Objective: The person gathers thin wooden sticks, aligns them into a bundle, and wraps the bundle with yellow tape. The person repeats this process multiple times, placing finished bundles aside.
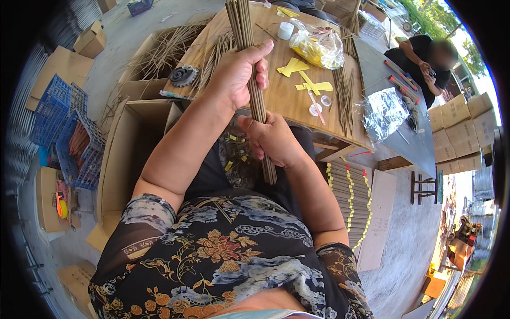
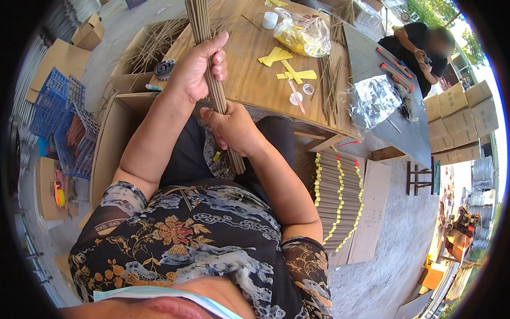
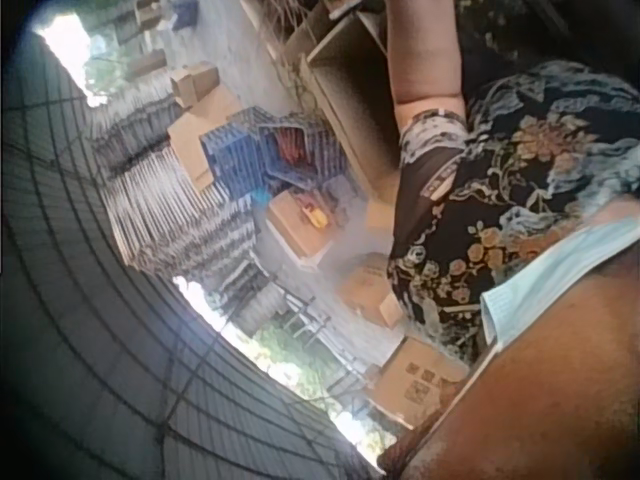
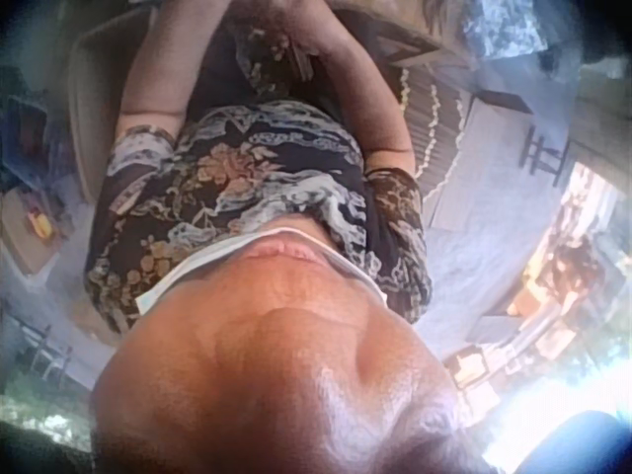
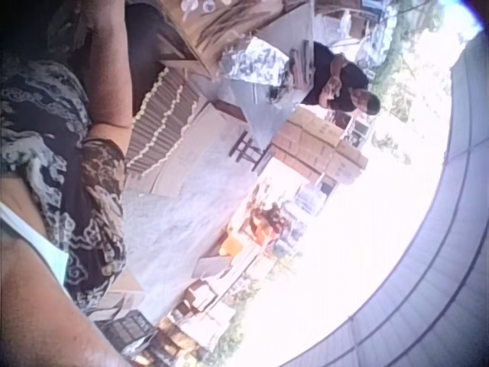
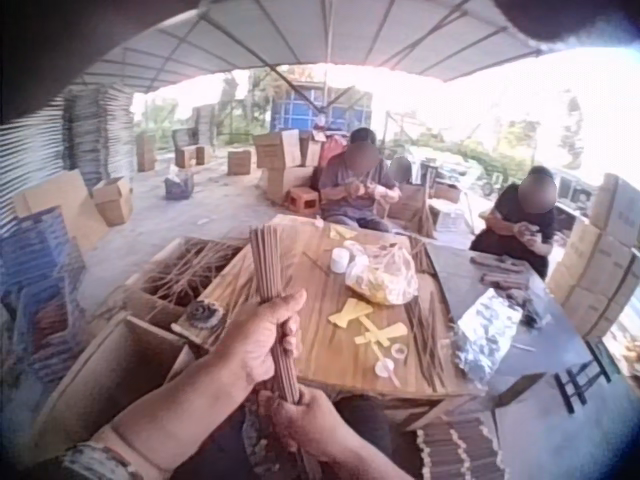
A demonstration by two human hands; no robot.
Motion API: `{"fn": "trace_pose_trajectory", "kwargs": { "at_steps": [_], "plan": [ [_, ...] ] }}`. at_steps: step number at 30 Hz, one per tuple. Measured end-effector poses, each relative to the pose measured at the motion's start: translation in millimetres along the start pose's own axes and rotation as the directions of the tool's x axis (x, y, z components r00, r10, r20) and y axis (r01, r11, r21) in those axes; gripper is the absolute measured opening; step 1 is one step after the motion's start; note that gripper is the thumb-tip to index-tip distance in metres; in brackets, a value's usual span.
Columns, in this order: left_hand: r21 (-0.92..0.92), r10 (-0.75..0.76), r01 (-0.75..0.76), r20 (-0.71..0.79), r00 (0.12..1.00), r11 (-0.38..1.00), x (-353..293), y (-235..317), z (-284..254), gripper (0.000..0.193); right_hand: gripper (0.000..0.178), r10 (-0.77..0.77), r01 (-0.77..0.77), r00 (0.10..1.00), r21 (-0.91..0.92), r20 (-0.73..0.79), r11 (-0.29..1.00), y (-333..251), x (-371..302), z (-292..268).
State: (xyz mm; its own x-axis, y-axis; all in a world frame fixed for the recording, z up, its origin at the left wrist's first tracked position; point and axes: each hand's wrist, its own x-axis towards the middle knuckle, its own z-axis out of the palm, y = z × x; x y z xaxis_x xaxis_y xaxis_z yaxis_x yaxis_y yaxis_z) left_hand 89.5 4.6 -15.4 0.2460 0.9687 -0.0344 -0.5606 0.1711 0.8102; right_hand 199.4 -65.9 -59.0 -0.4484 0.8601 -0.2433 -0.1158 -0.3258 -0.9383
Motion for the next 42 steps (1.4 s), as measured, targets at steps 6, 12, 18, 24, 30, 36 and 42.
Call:
{"fn": "trace_pose_trajectory", "kwargs": {
  "at_steps": [6, 12, 18, 24, 30, 36, 42],
  "plan": [
    [-0.168, -0.004, 0.026, 0.133, 0.991, 0.985, 6, 14, -19, 0.026, 0.023, 0.111, -0.137, 0.977, 0.137, 0.184, 0.981, 8, -10, -2],
    [-0.073, 0.079, -0.085, -0.084, 0.993, 0.994, -7, 7, -11, 0.027, 0.018, -0.098, 0.113, 0.991, -0.182, 0.089, 0.977, 15, -1, -3],
    [-0.122, -0.044, 0.067, 0.178, 0.983, 0.990, -16, 7, -12, 0.030, 0.021, -0.026, 0.004, 0.983, 0.121, 0.184, 0.993, 8, -2, 6],
    [0.002, 0.019, -0.019, 0.014, 1.000, 1.000, -13, 1, -13, 0.032, 0.023, -0.181, 0.172, 0.983, -0.202, -0.030, 0.964, 18, 7, 9],
    [-0.146, -0.008, 0.014, 0.039, 0.999, 0.989, -21, -6, -28, 0.035, 0.025, -0.100, 0.087, 0.995, -0.309, -0.025, 0.947, 21, 7, 9],
    [-0.077, 0.080, -0.088, -0.100, 0.992, 0.993, -17, -14, -23, 0.034, 0.025, -0.463, 0.217, 0.864, -0.683, -0.199, 0.698, 39, 24, 9],
    [-0.209, 0.082, -0.072, 0.041, 0.996, 0.975, -16, 1, -35, 0.031, 0.024, 0.090, -0.089, 0.978, -0.015, 0.190, 0.996, 18, 2, -2]
  ]
}}
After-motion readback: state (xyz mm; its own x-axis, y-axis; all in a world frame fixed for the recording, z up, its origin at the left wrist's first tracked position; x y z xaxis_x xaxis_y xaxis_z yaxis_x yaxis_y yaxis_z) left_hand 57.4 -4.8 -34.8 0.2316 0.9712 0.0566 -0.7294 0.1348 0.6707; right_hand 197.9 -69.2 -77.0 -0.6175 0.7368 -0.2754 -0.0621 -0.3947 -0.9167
